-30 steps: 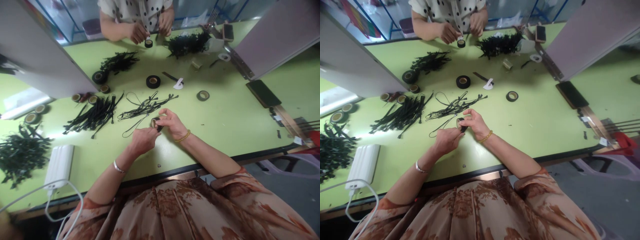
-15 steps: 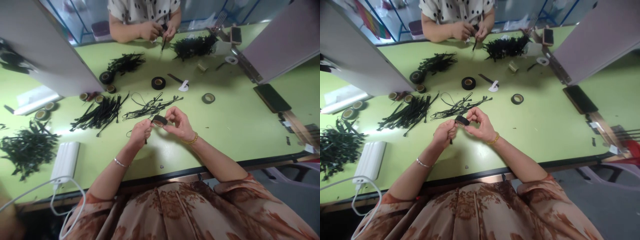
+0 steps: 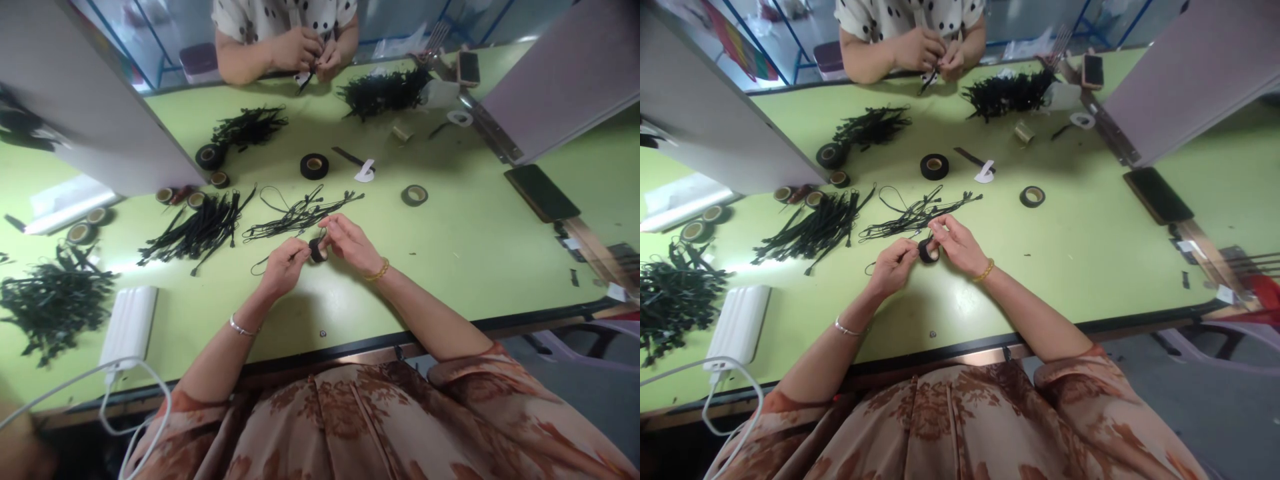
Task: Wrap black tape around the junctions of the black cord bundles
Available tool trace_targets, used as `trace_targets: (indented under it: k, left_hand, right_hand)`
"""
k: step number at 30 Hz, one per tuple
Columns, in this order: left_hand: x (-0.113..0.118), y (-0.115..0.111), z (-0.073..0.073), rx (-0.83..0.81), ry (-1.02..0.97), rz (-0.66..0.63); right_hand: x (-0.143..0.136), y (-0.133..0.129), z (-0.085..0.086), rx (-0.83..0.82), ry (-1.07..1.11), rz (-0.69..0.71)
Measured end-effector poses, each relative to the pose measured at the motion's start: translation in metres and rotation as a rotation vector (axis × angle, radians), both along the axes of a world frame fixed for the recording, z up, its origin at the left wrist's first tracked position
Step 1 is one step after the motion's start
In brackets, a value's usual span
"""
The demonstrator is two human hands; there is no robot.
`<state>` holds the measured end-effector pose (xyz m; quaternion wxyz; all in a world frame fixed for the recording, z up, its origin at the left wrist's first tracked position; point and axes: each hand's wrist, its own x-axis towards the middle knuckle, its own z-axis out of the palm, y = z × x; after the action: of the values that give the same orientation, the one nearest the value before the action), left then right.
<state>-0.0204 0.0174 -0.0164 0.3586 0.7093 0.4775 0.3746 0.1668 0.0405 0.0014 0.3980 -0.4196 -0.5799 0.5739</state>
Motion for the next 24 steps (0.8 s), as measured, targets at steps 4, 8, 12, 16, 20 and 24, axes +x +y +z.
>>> trace_targets:
  k: [4,8,12,16,20,24]
  left_hand:
    - [-0.003,-0.001,0.003,0.125,0.185,-0.07]
    - [0.0,-0.007,0.004,0.164,0.426,-0.131]
    - [0.007,-0.012,0.006,0.18,0.526,-0.181]
    - [0.011,-0.014,0.009,0.154,0.524,-0.169]
    - [0.013,-0.014,0.011,0.059,0.482,-0.133]
    - [0.013,-0.012,0.009,-0.081,0.404,-0.041]
  right_hand:
    - [-0.003,0.001,0.006,-0.178,0.051,-0.028]
    - [-0.006,-0.002,0.003,-0.312,0.04,-0.004]
    - [-0.01,-0.006,-0.003,-0.333,0.089,-0.115]
    - [-0.013,-0.009,-0.002,-0.3,0.272,-0.195]
    - [-0.014,-0.012,0.004,-0.213,0.343,-0.209]
    - [-0.009,-0.012,0.008,-0.095,0.334,-0.173]
